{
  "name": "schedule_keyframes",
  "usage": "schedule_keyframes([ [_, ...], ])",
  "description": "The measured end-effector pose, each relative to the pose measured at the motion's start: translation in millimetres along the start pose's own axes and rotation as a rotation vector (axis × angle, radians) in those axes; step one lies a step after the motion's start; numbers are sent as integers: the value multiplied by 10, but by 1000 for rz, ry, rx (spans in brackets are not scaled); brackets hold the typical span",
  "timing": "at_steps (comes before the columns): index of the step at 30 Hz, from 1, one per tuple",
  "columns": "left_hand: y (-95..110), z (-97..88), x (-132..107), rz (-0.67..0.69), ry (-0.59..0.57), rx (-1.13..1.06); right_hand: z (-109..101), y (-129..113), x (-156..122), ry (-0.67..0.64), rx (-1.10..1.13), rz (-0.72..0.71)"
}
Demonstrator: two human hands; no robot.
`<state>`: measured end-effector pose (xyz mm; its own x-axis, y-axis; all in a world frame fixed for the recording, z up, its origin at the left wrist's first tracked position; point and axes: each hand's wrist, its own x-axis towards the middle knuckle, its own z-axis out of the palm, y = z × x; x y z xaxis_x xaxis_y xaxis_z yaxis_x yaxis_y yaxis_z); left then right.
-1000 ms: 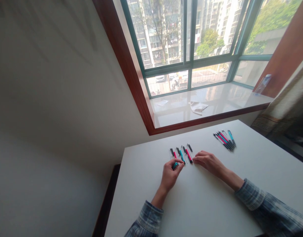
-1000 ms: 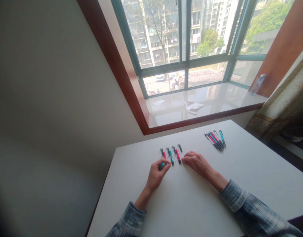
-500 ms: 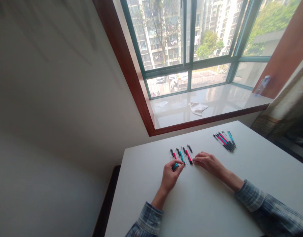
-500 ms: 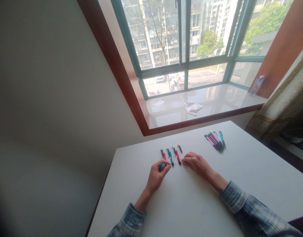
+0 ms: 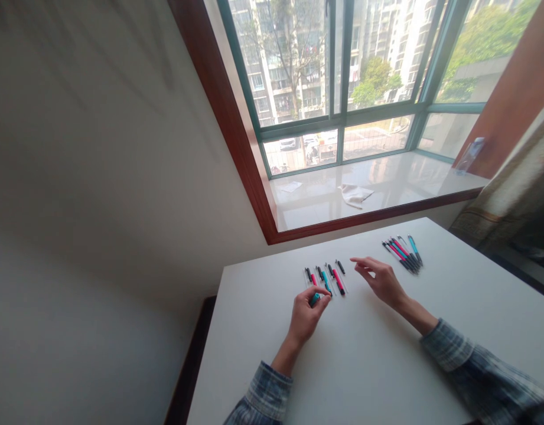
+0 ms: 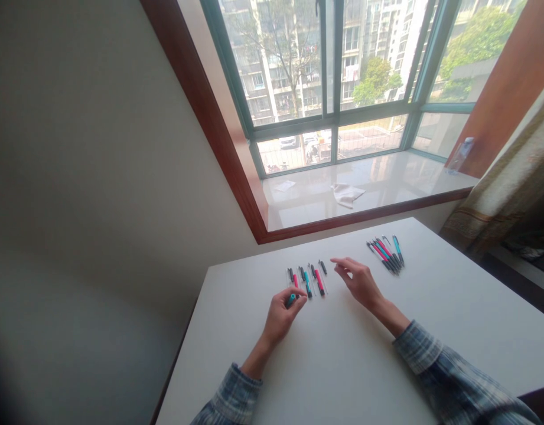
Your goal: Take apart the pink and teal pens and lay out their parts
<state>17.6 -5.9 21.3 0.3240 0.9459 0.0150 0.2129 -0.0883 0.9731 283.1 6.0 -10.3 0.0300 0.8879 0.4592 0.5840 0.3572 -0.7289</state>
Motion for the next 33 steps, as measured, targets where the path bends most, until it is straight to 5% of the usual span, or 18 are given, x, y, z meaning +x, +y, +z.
schedule_keyframes([
  [10, 11, -3, 25, -6, 6, -11, 330, 220, 389, 137, 208, 172],
  [33, -2, 3, 32, -23, -12, 6, 452, 242, 366, -34, -21, 56],
])
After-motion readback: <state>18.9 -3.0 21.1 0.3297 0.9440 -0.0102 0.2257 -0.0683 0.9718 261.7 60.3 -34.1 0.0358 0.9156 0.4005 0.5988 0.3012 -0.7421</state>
